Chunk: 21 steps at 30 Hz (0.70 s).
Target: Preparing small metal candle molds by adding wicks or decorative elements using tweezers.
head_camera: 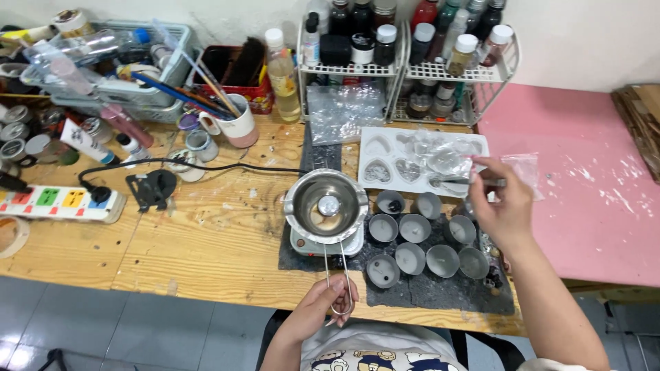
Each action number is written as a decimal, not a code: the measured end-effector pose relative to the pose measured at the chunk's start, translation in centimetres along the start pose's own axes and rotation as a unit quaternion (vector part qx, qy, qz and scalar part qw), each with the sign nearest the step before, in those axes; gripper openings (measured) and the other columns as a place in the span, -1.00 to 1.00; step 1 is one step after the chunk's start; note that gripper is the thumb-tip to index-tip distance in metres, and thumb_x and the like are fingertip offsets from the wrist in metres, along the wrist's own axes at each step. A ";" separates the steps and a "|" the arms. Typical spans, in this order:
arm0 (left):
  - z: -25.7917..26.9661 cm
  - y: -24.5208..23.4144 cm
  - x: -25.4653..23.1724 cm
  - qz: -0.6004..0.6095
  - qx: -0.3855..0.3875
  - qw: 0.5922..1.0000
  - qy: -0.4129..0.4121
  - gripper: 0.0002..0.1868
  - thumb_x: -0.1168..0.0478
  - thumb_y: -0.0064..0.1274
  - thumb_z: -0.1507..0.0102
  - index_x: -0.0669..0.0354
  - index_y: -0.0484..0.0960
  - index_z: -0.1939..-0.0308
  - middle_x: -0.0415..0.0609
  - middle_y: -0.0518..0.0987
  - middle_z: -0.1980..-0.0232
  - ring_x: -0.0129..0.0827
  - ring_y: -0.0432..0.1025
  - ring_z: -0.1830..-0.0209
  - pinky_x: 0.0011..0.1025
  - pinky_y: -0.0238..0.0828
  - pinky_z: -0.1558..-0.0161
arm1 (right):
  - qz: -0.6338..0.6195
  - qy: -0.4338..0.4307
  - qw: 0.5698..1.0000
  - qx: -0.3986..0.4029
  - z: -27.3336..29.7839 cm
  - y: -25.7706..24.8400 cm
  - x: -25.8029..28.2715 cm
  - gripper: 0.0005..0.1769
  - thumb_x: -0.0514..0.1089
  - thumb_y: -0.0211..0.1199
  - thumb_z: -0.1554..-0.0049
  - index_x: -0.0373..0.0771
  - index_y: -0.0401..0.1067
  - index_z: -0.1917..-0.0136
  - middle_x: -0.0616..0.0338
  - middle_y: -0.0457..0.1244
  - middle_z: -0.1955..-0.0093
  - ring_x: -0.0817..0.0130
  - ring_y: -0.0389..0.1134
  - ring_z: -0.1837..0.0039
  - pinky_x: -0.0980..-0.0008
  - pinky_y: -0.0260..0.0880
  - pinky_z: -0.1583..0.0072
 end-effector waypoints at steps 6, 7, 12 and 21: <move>-0.1 0.0 0.3 0.015 -0.012 1.000 -0.009 -0.57 0.00 -0.38 -0.53 0.22 0.48 0.14 -0.18 0.44 0.46 -0.58 0.34 0.52 -0.62 0.27 0.47 | 0.076 0.027 0.996 0.046 -4.4 -0.1 5.6 -0.66 -0.28 0.26 -0.26 -0.34 0.42 -0.30 0.04 0.39 0.16 0.39 0.46 0.16 0.36 0.47 0.16; 0.0 -0.1 0.3 0.015 -0.011 1.000 -0.009 -0.57 0.00 -0.38 -0.53 0.22 0.48 0.14 -0.18 0.44 0.46 -0.58 0.34 0.52 -0.62 0.27 0.47 | 0.077 0.027 0.996 0.045 -4.3 0.0 4.8 -0.66 -0.28 0.26 -0.26 -0.34 0.42 -0.30 0.04 0.39 0.16 0.39 0.46 0.16 0.36 0.47 0.16; 0.1 0.1 0.1 0.007 0.005 1.000 -0.004 -0.56 -0.02 -0.39 -0.53 0.21 0.48 0.13 -0.18 0.44 0.47 -0.59 0.34 0.53 -0.64 0.25 0.46 | 0.168 0.163 0.959 0.160 -0.7 3.4 -5.5 -0.68 -0.14 0.25 -0.25 -0.29 0.48 -0.24 -0.03 0.42 0.13 0.22 0.47 0.21 0.27 0.48 0.10; 0.0 -0.3 0.3 0.000 0.012 1.000 0.000 -0.56 -0.02 -0.40 -0.54 0.21 0.47 0.15 -0.16 0.46 0.47 -0.59 0.34 0.55 -0.64 0.20 0.49 | 0.072 0.199 0.974 0.081 2.4 2.4 -6.6 -0.67 -0.21 0.22 -0.24 -0.28 0.46 -0.27 0.07 0.39 0.28 0.38 0.32 0.34 0.34 0.30 0.27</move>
Point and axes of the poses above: each hand's wrist, its own z-axis away from the middle knuckle, its own y-axis out of the palm, x = y × z, the point moved 10 cm from there along -z, towards the middle knuckle
